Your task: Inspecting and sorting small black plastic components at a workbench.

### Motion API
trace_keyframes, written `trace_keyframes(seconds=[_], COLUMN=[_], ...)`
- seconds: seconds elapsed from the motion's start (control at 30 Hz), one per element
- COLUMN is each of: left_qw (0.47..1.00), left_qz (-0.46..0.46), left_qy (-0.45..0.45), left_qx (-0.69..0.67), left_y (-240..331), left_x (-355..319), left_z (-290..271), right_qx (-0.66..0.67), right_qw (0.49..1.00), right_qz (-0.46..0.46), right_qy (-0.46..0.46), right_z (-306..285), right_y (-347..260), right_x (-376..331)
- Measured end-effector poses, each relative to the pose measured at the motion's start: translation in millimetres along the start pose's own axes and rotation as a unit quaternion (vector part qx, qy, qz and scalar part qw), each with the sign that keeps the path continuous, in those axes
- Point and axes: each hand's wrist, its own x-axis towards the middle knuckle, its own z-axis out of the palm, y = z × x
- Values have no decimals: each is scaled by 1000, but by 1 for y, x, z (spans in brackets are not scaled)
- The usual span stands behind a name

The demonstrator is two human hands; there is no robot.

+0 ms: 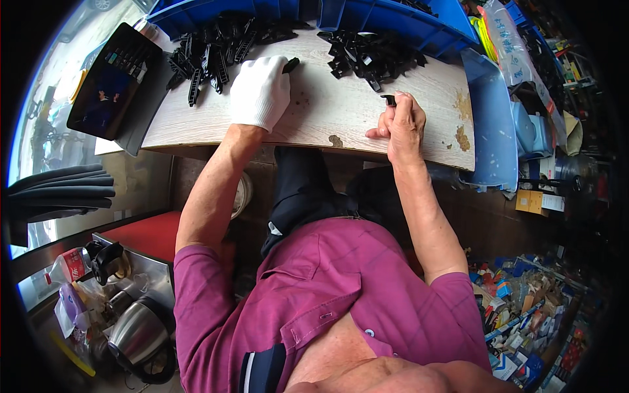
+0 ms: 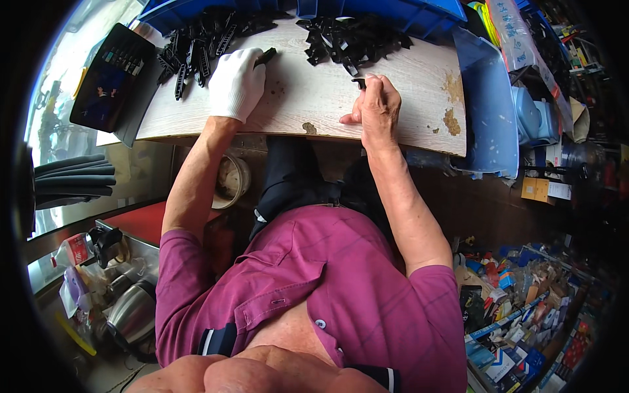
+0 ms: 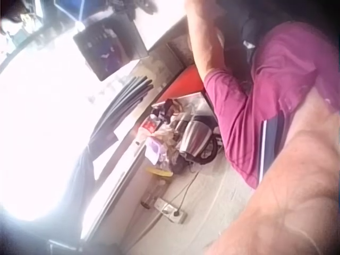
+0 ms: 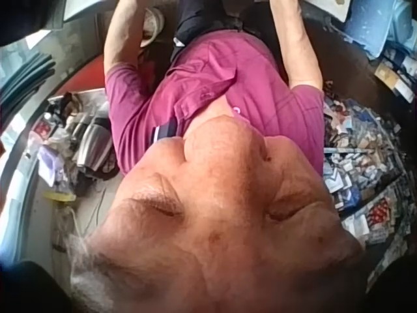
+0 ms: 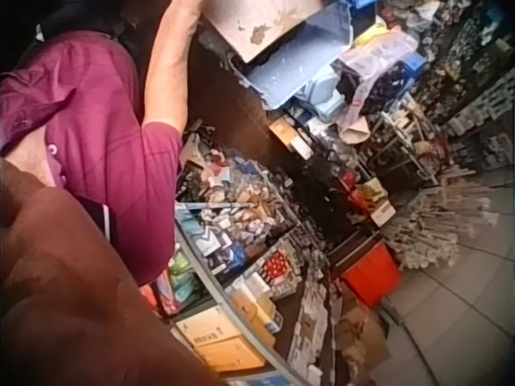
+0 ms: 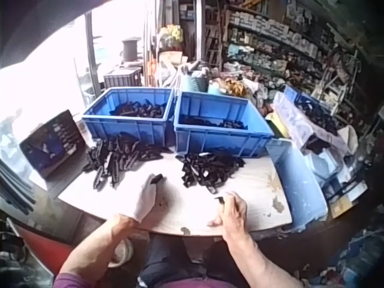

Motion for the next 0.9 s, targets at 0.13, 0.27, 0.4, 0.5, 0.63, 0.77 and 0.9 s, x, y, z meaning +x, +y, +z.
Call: trace_keyframes(seconds=[0.13, 0.27, 0.4, 0.5, 0.63, 0.77, 0.9], left_qw=[999, 993, 997, 983, 928, 909, 882], left_qz=[-19, -94, -40, -71, -105, -89, -141], left_qy=[27, -49, -35, -41, -73, -91, -70], left_qx=[-9, 53, 54, -162, -349, -396, -445], left_y=[-10, 0, 13, 34, 81, 112, 124], left_x=[8, 0, -12, -15, -24, -23, -20], left_z=[-2, -1, -4, -11, -14, -3, 7], right_qx=[6, 5, -15, -3, 18, 5, -23], right_qw=[1000, 1000, 1000, 1000, 999, 999, 998], right_qz=[0, 5, 5, 10, 4, -2, -57], right_qy=[-6, 4, 2, 14, 29, 48, 25], right_z=[1, 0, 0, 0, 2, 3, -2], right_y=[0, 1, 1, 1, 2, 3, 12], right_x=[1, 0, 1, 1, 0, -2, -3])
